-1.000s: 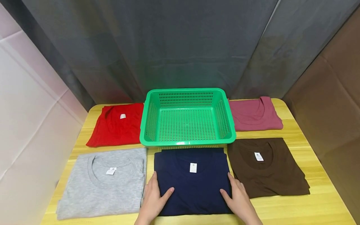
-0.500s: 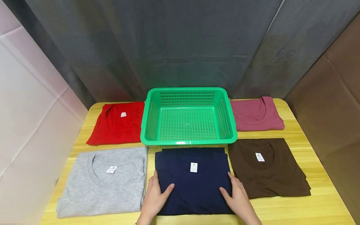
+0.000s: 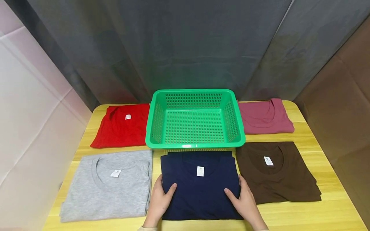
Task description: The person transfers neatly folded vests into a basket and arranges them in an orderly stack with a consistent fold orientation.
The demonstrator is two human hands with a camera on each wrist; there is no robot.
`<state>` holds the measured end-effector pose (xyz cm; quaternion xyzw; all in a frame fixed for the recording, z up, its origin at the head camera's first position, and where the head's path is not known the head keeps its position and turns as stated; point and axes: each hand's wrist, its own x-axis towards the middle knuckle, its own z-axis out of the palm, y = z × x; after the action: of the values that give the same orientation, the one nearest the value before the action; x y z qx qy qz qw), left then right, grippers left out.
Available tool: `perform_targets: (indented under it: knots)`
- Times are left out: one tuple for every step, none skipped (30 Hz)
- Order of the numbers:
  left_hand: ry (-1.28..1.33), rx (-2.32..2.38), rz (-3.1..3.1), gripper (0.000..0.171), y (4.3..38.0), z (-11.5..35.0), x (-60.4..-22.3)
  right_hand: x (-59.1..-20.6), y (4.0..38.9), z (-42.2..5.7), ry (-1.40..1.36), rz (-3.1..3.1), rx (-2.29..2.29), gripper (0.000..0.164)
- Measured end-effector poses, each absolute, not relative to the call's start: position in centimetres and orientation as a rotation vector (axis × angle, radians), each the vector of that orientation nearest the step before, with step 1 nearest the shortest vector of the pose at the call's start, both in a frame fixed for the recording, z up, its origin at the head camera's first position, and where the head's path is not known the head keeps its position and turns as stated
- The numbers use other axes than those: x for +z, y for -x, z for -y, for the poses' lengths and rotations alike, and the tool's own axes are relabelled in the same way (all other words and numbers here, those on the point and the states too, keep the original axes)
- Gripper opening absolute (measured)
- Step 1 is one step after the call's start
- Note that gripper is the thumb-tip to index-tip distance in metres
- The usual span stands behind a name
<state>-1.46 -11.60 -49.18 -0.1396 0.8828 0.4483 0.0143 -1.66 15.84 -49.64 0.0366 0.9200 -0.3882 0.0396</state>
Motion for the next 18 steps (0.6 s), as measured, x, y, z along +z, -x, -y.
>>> perform_targets:
  knots:
    - [0.435,1.408,-2.745,0.07,1.5,11.6,-49.2,-49.6,1.7,-15.8,-0.129,-2.807,-1.194,0.078]
    - [0.438,1.411,-2.741,0.069,1.5,11.6,-49.2,-49.5,1.8,-15.7,-0.152,-2.791,-1.199,0.079]
    - [0.438,1.407,-2.743,0.069,1.5,11.6,-49.2,-49.4,1.8,-15.7,-0.178,-2.78,-1.202,0.078]
    - [0.44,1.403,-2.745,0.069,1.5,11.6,-49.2,-49.4,1.9,-15.6,-0.204,-2.77,-1.204,0.077]
    - [0.44,1.403,-2.745,0.068,1.5,11.6,-49.2,-49.3,2.0,-15.5,-0.232,-2.76,-1.209,0.076]
    - [0.444,1.398,-2.748,0.067,1.5,11.6,-49.2,-49.3,2.1,-15.5,-0.254,-2.754,-1.209,0.074]
    - [0.45,1.393,-2.752,0.066,1.5,11.6,-49.3,-49.3,2.2,-15.4,-0.274,-2.746,-1.211,0.073]
    - [0.453,1.393,-2.751,0.066,1.5,11.6,-49.3,-49.2,2.3,-15.4,-0.29,-2.74,-1.216,0.07]
    - [0.46,1.396,-2.746,0.065,1.5,11.6,-49.3,-49.2,2.4,-15.4,-0.304,-2.734,-1.217,0.069]
    - [0.465,1.403,-2.741,0.064,1.5,11.6,-49.3,-49.2,2.5,-15.3,-0.316,-2.723,-1.22,0.067]
    - [0.469,1.413,-2.733,0.064,1.5,11.6,-49.3,-49.2,2.7,-15.3,-0.327,-2.715,-1.222,0.065]
    - [0.483,1.425,-2.719,0.063,1.5,11.6,-49.3,-49.2,2.8,-15.3,-0.333,-2.709,-1.22,0.064]
    - [0.492,1.44,-2.703,0.062,1.5,11.7,-49.3,-49.2,2.9,-15.3,-0.341,-2.703,-1.218,0.062]
    - [0.496,1.457,-2.686,0.061,1.5,11.7,-49.3,-49.1,3.0,-15.3,-0.346,-2.7,-1.214,0.061]
    - [0.503,1.469,-2.67,0.06,1.6,11.7,-49.4,-49.0,3.1,-15.3,-0.347,-2.697,-1.21,0.06]
    - [0.508,1.481,-2.659,0.059,1.6,11.7,-49.4,-48.9,3.1,-15.3,-0.346,-2.698,-1.206,0.059]
    - [0.515,1.491,-2.647,0.059,1.6,11.8,-49.4,-48.9,3.2,-15.3,-0.348,-2.702,-1.204,0.058]
    - [0.521,1.498,-2.637,0.058,1.7,11.8,-49.5,-48.8,3.2,-15.3,-0.346,-2.706,-1.204,0.057]
